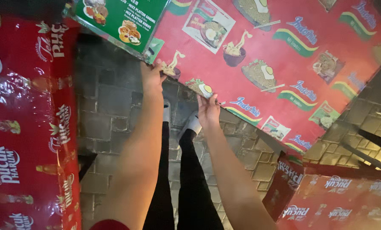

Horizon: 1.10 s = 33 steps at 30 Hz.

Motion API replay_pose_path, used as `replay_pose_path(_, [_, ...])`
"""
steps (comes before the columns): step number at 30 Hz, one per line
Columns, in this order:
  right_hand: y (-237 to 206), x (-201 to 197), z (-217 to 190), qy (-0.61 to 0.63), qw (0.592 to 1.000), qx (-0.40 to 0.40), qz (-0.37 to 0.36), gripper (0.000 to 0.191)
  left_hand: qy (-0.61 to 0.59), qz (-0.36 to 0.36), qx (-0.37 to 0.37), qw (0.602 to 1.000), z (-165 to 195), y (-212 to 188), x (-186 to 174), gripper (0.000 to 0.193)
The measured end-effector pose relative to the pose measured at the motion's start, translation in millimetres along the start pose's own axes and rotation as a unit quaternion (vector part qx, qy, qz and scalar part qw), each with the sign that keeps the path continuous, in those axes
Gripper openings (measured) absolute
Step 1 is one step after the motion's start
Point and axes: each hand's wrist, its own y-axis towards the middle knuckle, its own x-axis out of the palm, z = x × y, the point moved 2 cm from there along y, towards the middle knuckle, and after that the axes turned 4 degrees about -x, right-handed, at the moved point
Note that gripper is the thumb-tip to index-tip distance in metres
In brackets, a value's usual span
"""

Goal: The person repeatedly lifts and repositions large red beverage cases and a pink instant noodle box on a tiled floor. They also move a blue plastic chair aside and back again while handling the boxes.

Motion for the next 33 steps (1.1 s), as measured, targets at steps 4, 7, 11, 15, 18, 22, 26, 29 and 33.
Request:
replay_pose_path(4, [-5.0, -5.0, -7.8, 0.016, 0.999, -0.019, -0.022, 0.051, 0.048, 0.006, 0.021, 0.999, -5.5, -8.4, -4.7, 0.06])
replay_pose_path(7, [-14.9, -12.4, -18.2, -0.007, 0.999, -0.033, -0.019, 0.049, 0.04, -0.011, 0.035, 0.999, -21.3, -27.0, -13.7, 0.075])
replay_pose_path(11, [-41.6, -42.0, -40.3, -0.026, 1.0, -0.016, 0.008, 0.046, -0.018, -0.012, 0.049, 0.999, -60.6, -74.0, -32.7, 0.072])
replay_pose_path(15, [-71.4, -80.3, -61.2, -0.053, 0.999, -0.011, 0.001, 0.044, -0.048, -0.006, 0.046, 0.998, -97.2, -119.8, -55.1, 0.071])
replay_pose_path(18, [-89.3, -101.2, -70.6, -0.062, 0.998, 0.01, 0.018, 0.043, -0.064, 0.007, 0.042, 0.997, -117.5, -146.5, -68.1, 0.067])
replay_pose_path(22, [-109.2, -118.4, -74.8, -0.082, 0.994, 0.048, 0.046, 0.043, -0.042, 0.041, 0.009, 0.998, -135.5, -169.1, -89.0, 0.063])
replay_pose_path(26, [-112.6, -131.8, -66.6, -0.098, 0.993, 0.058, 0.017, 0.04, -0.029, 0.058, 0.003, 0.998, -149.1, -167.6, -103.7, 0.063])
replay_pose_path(29, [-105.7, -143.3, -60.0, -0.075, 0.996, 0.056, -0.002, 0.033, -0.013, 0.069, -0.029, 0.997, -157.4, -157.2, -114.1, 0.06])
replay_pose_path(33, [-98.9, -147.5, -52.8, -0.063, 0.992, 0.091, 0.061, 0.033, -0.036, 0.064, -0.08, 0.994, -160.5, -142.0, -127.6, 0.063])
